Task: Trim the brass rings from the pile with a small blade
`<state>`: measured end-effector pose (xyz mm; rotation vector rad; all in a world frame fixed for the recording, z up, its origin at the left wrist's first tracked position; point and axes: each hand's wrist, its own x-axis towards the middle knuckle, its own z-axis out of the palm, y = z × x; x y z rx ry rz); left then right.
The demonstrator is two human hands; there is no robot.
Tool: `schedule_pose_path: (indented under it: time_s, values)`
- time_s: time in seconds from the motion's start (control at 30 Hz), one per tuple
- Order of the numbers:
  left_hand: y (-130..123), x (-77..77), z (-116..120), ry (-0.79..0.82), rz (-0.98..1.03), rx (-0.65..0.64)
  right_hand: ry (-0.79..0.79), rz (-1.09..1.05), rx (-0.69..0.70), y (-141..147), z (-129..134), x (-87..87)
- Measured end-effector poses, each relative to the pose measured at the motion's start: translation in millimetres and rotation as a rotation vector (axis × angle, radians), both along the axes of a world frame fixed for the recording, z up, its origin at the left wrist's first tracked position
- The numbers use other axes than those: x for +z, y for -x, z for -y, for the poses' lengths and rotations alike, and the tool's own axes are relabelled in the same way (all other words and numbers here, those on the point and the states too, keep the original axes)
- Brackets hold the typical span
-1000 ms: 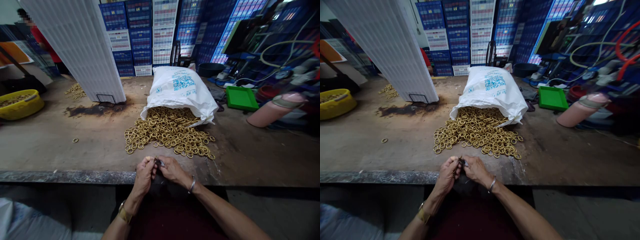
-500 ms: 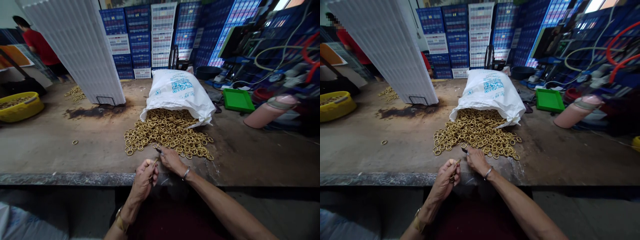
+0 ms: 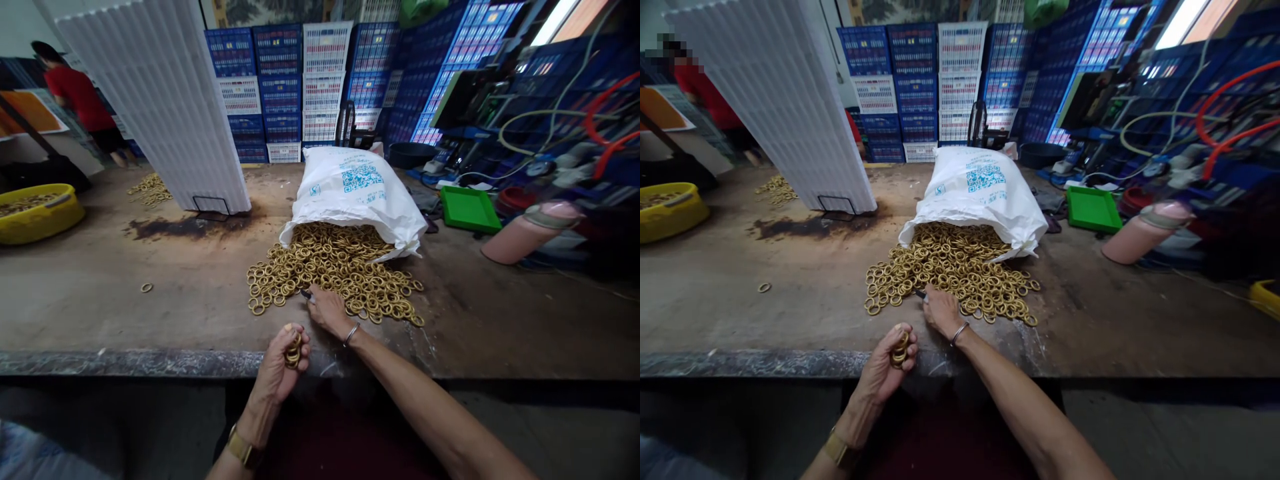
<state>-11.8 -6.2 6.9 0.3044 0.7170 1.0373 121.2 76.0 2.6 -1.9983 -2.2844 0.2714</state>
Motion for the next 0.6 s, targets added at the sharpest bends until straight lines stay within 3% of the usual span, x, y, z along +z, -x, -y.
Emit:
schedule_pose_path:
  time_s: [0.2, 0.4, 0.6]
  values:
    - [1.6, -1.6, -3.4, 0.089, 0.064, 0.025, 0.003, -0.156, 0.203, -12.9, 10.9, 3.9]
    - [-0.5, -3.2, -4.6, 0.110, 0.030, 0.086, -0.016, -0.141, -0.006, -12.3, 17.8, -0.3]
    - [-5.6, 0.3, -2.6, 0.027, -0.061, 0.070, -0.040, -0.124, 0.022, -8.6, 22.3, -1.1]
